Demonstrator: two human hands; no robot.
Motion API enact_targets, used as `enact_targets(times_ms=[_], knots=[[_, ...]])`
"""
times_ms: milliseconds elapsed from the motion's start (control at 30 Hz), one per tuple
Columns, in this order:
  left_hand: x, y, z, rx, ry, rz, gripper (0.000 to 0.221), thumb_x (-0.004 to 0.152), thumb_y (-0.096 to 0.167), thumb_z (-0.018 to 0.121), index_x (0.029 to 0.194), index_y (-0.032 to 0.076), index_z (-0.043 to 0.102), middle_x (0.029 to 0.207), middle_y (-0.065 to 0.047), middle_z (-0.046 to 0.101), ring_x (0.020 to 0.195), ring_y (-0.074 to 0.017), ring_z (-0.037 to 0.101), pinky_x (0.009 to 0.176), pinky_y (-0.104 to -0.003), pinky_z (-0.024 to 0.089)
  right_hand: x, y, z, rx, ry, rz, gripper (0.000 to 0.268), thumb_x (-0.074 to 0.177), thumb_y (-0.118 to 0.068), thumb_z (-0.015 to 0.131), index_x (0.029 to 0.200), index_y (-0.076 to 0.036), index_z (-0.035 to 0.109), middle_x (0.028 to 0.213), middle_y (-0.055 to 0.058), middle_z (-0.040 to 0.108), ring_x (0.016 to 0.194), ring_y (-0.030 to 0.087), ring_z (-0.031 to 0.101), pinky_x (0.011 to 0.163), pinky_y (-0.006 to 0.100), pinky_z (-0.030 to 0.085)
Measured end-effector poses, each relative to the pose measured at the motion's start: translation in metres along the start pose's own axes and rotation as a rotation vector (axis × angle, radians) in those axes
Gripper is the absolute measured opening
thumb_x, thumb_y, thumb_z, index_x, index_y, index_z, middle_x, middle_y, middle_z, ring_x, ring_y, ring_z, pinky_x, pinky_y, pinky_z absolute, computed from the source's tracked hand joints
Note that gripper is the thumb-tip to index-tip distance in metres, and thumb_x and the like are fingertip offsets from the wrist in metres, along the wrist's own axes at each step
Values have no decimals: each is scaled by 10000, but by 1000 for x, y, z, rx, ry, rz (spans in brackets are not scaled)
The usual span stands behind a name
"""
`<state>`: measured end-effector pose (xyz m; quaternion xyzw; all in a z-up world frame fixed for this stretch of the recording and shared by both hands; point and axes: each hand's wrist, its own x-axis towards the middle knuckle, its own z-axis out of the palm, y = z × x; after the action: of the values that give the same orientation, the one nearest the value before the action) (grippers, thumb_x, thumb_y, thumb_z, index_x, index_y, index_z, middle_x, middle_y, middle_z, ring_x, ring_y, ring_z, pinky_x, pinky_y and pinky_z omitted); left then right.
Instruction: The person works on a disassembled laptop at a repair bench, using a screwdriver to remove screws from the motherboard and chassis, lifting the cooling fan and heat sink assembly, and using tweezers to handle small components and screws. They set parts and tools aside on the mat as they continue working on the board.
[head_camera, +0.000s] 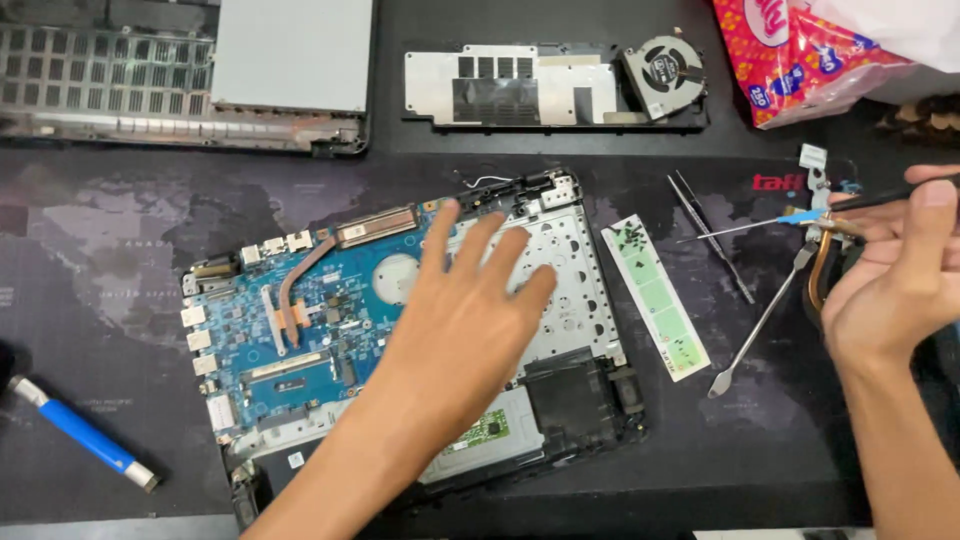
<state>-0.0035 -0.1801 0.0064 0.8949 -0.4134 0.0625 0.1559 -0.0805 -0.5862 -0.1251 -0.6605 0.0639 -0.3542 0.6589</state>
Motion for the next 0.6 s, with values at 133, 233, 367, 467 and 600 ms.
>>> enact_targets(times_ms=[133, 233, 367, 467, 600], knots=[[32, 22, 26, -49, -87, 83, 411, 725, 2, 679, 1134, 15, 706, 1242, -235, 587, 1315, -430, 488, 1170, -650, 265, -9, -8, 12, 105, 78, 26, 155, 1222, -67, 505, 1252, 86, 494, 1071, 176, 595, 837, 267, 635, 852, 390, 585], [47, 32, 42, -89, -66, 101, 428, 718, -14, 674, 1144, 7, 709, 1240, -246, 583, 1302, -438, 493, 1167, -647, 272, -12, -23, 30, 113, 59, -14, 173, 1235, -12, 531, 1319, 52, 395, 1148, 160, 561, 825, 242, 622, 850, 415, 606], [57, 36, 54, -78, -35, 98, 480, 700, -45, 653, 1170, 16, 722, 1280, -268, 570, 1303, -441, 486, 1158, -635, 282, -17, -26, 30, 99, 15, 17, 594, 1228, 34, 499, 1648, -86, 96, 1211, 169, 530, 886, 257, 643, 916, 462, 614], [62, 36, 56, -59, -64, 101, 457, 703, -33, 661, 1153, 18, 724, 1297, -274, 566, 1304, -444, 482, 1150, -634, 284, -23, -25, 23, 55, 19, 47, 636, 1211, 32, 460, 1695, -101, 70, 1210, 185, 534, 888, 284, 652, 942, 480, 589], [64, 35, 55, -58, -97, 91, 419, 721, -9, 675, 1136, 18, 722, 1296, -264, 569, 1307, -443, 484, 1157, -632, 284, -21, -35, 30, 23, 13, -4, 554, 1223, 21, 477, 1645, -83, 134, 1197, 166, 535, 879, 274, 656, 923, 478, 598]])
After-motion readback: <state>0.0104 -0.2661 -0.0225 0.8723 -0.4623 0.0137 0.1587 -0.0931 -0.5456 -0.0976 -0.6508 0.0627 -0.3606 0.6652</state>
